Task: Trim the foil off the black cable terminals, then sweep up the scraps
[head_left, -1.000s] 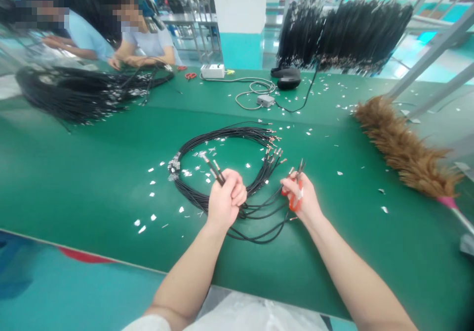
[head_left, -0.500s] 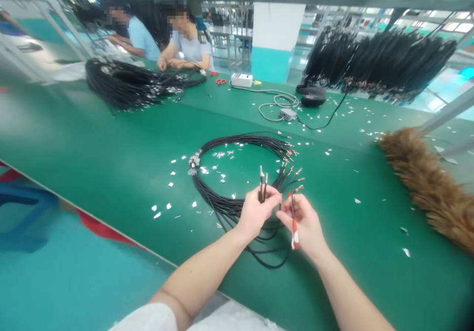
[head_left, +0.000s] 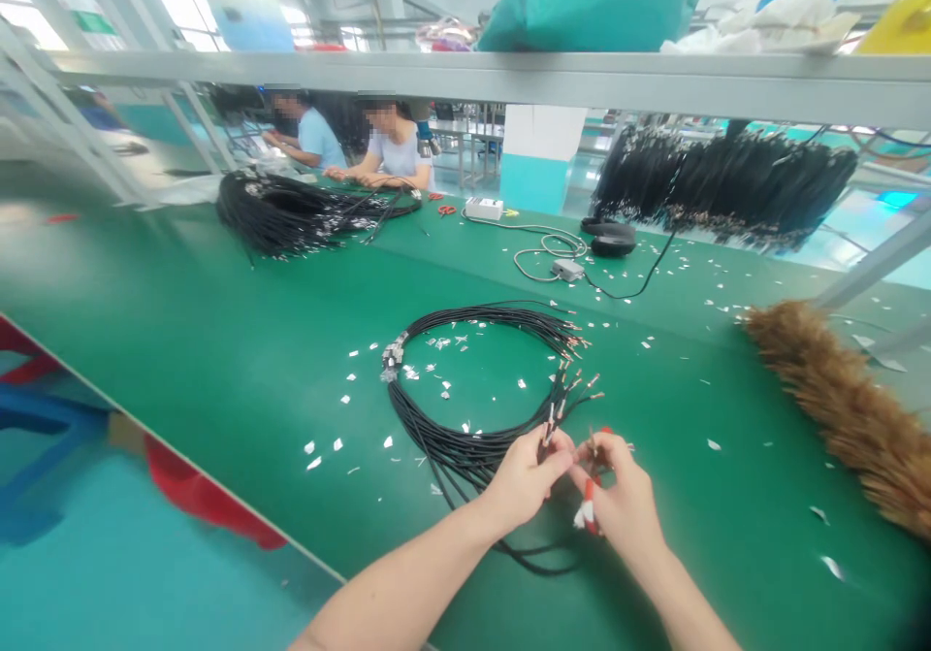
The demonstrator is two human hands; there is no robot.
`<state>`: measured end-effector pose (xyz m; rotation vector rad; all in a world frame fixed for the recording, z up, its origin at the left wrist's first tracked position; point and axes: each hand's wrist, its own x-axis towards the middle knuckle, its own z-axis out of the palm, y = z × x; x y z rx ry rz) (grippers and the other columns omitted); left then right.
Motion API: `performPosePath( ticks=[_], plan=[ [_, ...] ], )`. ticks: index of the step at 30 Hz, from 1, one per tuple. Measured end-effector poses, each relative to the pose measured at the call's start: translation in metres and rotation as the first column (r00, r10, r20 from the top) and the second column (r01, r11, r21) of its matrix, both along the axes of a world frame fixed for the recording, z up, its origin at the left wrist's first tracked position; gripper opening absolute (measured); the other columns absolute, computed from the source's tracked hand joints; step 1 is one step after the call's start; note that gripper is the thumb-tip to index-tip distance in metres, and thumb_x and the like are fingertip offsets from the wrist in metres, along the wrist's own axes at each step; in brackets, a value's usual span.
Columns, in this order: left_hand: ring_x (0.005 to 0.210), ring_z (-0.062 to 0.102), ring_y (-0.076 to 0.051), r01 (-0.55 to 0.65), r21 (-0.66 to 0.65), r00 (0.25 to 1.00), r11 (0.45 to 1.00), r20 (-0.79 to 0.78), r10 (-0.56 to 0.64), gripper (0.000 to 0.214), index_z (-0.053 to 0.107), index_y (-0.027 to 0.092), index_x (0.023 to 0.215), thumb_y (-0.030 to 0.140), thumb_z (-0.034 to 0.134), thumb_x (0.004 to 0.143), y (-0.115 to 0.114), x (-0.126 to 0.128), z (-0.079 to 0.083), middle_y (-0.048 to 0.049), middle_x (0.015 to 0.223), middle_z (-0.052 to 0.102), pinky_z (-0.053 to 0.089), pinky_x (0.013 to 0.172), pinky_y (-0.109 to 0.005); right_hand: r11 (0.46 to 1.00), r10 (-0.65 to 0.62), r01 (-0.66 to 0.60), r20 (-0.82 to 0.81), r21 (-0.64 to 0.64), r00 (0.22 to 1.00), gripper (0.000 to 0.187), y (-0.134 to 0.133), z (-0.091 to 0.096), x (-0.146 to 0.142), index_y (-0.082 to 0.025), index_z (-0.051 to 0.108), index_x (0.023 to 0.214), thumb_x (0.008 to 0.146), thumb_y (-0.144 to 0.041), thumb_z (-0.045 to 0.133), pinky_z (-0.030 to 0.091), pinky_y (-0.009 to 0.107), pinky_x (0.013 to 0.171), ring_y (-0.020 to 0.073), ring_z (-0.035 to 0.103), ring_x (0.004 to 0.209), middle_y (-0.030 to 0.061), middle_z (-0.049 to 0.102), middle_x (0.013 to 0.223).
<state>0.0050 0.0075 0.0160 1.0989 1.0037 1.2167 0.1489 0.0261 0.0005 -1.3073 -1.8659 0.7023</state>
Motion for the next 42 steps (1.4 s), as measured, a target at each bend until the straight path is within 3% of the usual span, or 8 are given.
performPosePath(
  ticks=[4,8,12,17,20,23,38,42],
  plan=[
    [0.050,0.044,-0.006,0.009,-0.018,1.000,1.000,0.024,-0.008,0.027,0.049,0.015,0.070,0.041,0.058,0.073,-0.001,0.001,-0.003,-0.0032,0.075,0.057,0.035,0.044,-0.019,0.998,-0.035,0.034,0.006,0.058,0.999,0.018,0.000,0.026,0.015,-0.022,0.054,0.078,0.074,-0.038,0.059,0.046,0.031,0.065,0.0182,0.057,0.064,0.0041,0.062,0.074],
    [0.034,0.033,-0.004,0.096,-0.141,0.990,0.985,0.114,-0.080,0.027,0.047,0.016,0.074,0.042,0.054,0.076,0.000,0.000,-0.001,0.0014,0.052,0.052,0.020,0.033,-0.018,0.991,-0.106,0.115,-0.121,0.065,0.987,0.021,0.001,0.048,0.029,-0.022,0.056,0.088,0.078,-0.040,0.055,0.046,0.033,0.074,0.0204,0.060,0.076,0.0067,0.064,0.084],
    [0.038,0.031,-0.003,0.003,-0.181,0.952,0.983,0.301,0.052,0.026,0.047,0.015,0.071,0.037,0.060,0.072,0.002,-0.009,0.005,0.0049,0.050,0.043,0.013,0.033,-0.016,0.982,0.091,-0.121,-0.196,-0.144,0.976,0.024,0.001,0.054,0.024,-0.021,0.053,0.083,0.080,-0.044,0.049,0.044,0.028,0.054,0.0155,0.052,0.053,0.0009,0.054,0.058],
    [0.040,0.033,-0.002,-0.030,-0.189,0.928,0.982,0.360,0.098,0.025,0.049,0.013,0.070,0.035,0.062,0.071,0.004,-0.021,0.010,0.0032,0.056,0.045,0.014,0.033,-0.015,0.793,0.407,-0.456,-0.207,-0.405,0.890,0.030,-0.002,0.053,-0.001,-0.017,0.052,0.068,0.077,-0.046,0.052,0.036,0.022,0.044,0.0092,0.043,0.044,-0.0027,0.047,0.051],
    [0.039,0.034,-0.002,-0.037,-0.185,0.927,0.982,0.361,0.103,0.023,0.051,0.013,0.073,0.033,0.062,0.070,0.002,-0.024,0.012,0.0029,0.057,0.046,0.014,0.032,-0.015,0.699,0.463,-0.531,-0.262,-0.480,0.847,0.035,-0.001,0.050,-0.008,-0.016,0.051,0.066,0.079,-0.049,0.050,0.035,0.021,0.044,0.0086,0.044,0.042,-0.0027,0.049,0.049],
    [0.037,0.032,-0.003,-0.025,-0.166,0.933,0.986,0.349,0.082,0.021,0.051,0.013,0.074,0.032,0.058,0.073,0.000,-0.024,0.014,0.0047,0.051,0.042,0.014,0.033,-0.016,0.664,0.480,-0.565,-0.301,-0.491,0.824,0.036,0.001,0.047,-0.006,-0.015,0.054,0.068,0.080,-0.049,0.048,0.036,0.021,0.045,0.0086,0.045,0.042,-0.0020,0.051,0.049],
    [0.036,0.029,-0.002,-0.062,-0.120,0.956,0.991,0.278,0.094,0.017,0.048,0.015,0.069,0.029,0.056,0.075,-0.005,-0.023,0.017,0.0060,0.050,0.038,0.013,0.034,-0.017,0.657,0.422,-0.559,-0.368,-0.506,0.828,0.035,-0.002,0.044,-0.006,-0.015,0.056,0.067,0.079,-0.047,0.049,0.037,0.021,0.044,0.0079,0.045,0.041,-0.0023,0.052,0.048],
    [0.039,0.032,-0.001,-0.064,-0.098,0.960,0.993,0.264,0.088,0.017,0.047,0.015,0.067,0.026,0.058,0.072,-0.006,-0.022,0.016,0.0032,0.063,0.045,0.012,0.034,-0.017,0.664,0.416,-0.565,-0.385,-0.490,0.824,0.032,-0.004,0.046,-0.006,-0.015,0.057,0.068,0.079,-0.045,0.050,0.037,0.021,0.045,0.0082,0.045,0.042,-0.0018,0.052,0.049]
  ],
)
